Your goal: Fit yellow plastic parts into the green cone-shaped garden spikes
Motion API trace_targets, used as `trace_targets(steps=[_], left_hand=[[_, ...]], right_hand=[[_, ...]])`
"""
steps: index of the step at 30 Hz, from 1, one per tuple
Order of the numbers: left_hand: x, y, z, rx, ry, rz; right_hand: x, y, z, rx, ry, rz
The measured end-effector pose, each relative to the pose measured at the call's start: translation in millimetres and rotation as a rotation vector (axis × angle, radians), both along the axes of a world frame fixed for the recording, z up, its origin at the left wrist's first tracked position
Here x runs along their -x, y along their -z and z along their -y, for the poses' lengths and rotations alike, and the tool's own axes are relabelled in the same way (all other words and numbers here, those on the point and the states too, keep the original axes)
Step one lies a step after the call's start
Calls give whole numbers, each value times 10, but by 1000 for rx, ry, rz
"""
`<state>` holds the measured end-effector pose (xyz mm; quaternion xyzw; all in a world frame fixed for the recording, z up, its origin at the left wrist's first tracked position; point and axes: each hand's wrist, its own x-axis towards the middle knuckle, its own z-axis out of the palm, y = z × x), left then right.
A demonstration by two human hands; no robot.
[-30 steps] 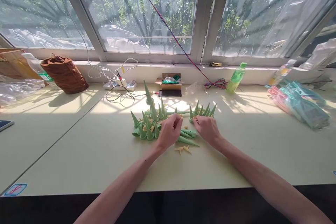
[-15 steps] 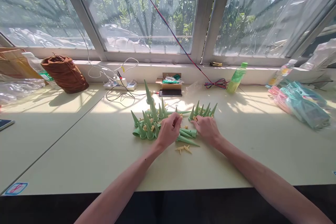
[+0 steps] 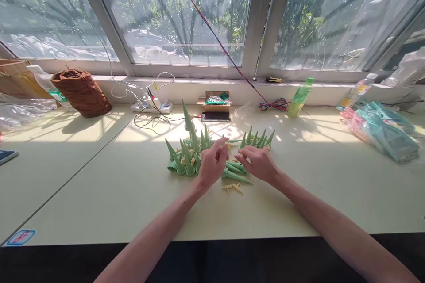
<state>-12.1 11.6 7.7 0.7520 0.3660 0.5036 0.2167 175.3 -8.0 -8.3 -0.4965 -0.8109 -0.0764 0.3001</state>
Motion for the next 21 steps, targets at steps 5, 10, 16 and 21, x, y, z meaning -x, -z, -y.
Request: trace_targets(steps=[5, 10, 16, 21], left_hand=[[0, 6, -2, -15, -18, -3], [1, 23, -8, -13, -8, 1], [-5, 51, -12, 1, -7, -20], [-14, 36, 6, 2, -20, 1]], right_hand=[[12, -22, 24, 136, -85, 190], [6, -58, 18, 224, -38, 268], [3, -16, -7, 215, -54, 236], [1, 28, -16, 125, -33, 73]])
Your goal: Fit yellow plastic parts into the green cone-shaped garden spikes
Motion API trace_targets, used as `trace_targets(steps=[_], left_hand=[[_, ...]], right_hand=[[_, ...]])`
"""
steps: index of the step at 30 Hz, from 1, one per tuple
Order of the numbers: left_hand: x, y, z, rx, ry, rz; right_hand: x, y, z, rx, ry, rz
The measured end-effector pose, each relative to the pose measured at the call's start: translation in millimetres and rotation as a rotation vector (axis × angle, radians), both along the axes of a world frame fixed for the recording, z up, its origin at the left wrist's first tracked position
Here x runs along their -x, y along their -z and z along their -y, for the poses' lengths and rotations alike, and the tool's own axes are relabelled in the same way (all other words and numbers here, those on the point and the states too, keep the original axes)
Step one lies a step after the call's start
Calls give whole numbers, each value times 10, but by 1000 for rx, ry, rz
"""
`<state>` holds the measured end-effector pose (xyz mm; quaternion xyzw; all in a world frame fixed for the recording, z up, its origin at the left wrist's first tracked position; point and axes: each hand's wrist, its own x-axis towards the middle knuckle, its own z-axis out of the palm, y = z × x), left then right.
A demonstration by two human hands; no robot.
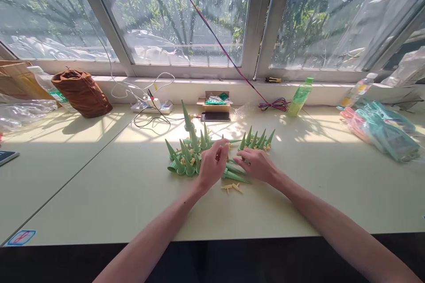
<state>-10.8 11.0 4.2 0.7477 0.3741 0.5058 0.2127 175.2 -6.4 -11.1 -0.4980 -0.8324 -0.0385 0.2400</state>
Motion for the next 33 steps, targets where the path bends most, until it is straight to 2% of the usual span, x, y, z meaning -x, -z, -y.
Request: trace_targets(steps=[7, 14, 19, 24, 33], left_hand=[[2, -35, 32, -8, -20, 55], [-10, -22, 18, 48, 36, -54], [-25, -7, 13, 51, 71, -37], [-23, -20, 4, 93, 95, 47], [-17, -65, 19, 211, 116, 164]], right_hand=[[9, -5, 12, -243, -40, -365], [35, -5, 29, -352, -99, -439], [39, 5, 41, -264, -159, -428], [33, 54, 37, -101, -107, -455], [70, 4, 60, -68, -143, -541]])
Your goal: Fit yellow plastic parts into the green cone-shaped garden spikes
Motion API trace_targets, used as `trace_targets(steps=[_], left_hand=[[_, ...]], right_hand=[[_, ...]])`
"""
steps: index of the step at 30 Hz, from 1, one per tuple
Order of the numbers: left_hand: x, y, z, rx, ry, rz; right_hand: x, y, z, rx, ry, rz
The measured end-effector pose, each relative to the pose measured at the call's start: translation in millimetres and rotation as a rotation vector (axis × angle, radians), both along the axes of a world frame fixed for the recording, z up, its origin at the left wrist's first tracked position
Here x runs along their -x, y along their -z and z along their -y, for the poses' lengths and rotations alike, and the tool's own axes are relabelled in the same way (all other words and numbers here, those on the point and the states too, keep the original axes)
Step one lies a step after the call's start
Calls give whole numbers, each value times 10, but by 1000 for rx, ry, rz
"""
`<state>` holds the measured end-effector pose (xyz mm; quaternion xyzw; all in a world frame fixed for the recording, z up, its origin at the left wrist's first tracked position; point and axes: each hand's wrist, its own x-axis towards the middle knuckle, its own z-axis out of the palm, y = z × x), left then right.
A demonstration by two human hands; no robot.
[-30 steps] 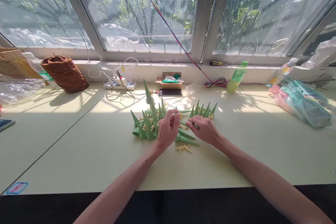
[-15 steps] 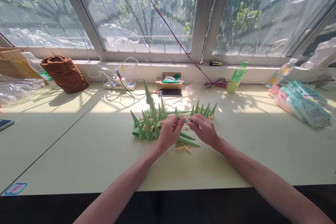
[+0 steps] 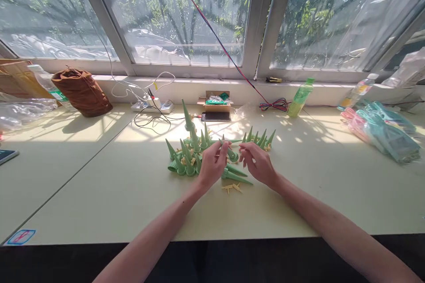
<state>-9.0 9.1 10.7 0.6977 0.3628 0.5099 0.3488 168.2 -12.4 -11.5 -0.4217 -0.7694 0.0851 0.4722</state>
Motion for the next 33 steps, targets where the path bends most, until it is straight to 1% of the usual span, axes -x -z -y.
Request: trace_targets(steps=[4, 8, 11, 15, 18, 22, 26, 33], left_hand=[[1, -10, 4, -35, -8, 48], [10, 2, -6, -99, -68, -4], [20, 20, -20, -126, -95, -7], [31, 31, -35, -149, -134, 20], [33, 26, -37, -151, -150, 27], [31, 28, -35, -162, -150, 35], [32, 46, -40, -178, -158, 62], [26, 43, -37, -163, -155, 42]], right_hand=[[-2, -5, -36, 4, 58, 65], [-16, 54, -75, 84, -5, 179], [-21, 99, -89, 156, -44, 266], [-17, 105, -101, 241, -28, 377], [-10, 81, -100, 267, 1, 413], [0, 53, -90, 279, 20, 436], [1, 63, -90, 276, 27, 443], [-1, 70, -84, 167, 15, 332]])
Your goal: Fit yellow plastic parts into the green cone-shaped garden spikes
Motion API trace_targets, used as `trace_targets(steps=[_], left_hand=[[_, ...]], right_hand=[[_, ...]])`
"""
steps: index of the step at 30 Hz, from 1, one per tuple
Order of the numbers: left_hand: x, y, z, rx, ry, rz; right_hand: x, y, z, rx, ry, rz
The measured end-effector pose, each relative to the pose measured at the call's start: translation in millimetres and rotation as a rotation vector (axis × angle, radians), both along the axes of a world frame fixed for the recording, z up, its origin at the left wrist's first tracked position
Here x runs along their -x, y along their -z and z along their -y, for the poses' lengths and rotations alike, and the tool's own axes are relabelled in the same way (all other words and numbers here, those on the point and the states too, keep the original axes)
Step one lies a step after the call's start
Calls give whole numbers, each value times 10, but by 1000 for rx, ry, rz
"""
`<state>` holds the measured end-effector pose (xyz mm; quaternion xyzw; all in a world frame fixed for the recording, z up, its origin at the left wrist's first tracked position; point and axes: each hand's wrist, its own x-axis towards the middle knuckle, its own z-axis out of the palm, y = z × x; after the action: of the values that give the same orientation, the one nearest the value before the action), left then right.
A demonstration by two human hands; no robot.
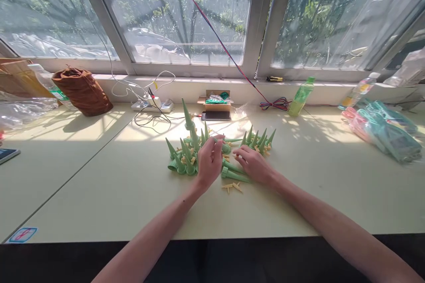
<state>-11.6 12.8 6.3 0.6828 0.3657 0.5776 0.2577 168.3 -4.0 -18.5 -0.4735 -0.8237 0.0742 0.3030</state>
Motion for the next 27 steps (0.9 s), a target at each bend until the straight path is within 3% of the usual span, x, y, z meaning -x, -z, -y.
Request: trace_targets(steps=[8, 16, 27], left_hand=[[1, -1, 4, -6, -3, -10], [-11, -17, 17, 20, -7, -9], [-14, -29, 29, 17, -13, -17]], right_hand=[[6, -9, 12, 53, -5, 38], [21, -29, 42, 43, -137, 62], [17, 11, 26, 0, -101, 155]])
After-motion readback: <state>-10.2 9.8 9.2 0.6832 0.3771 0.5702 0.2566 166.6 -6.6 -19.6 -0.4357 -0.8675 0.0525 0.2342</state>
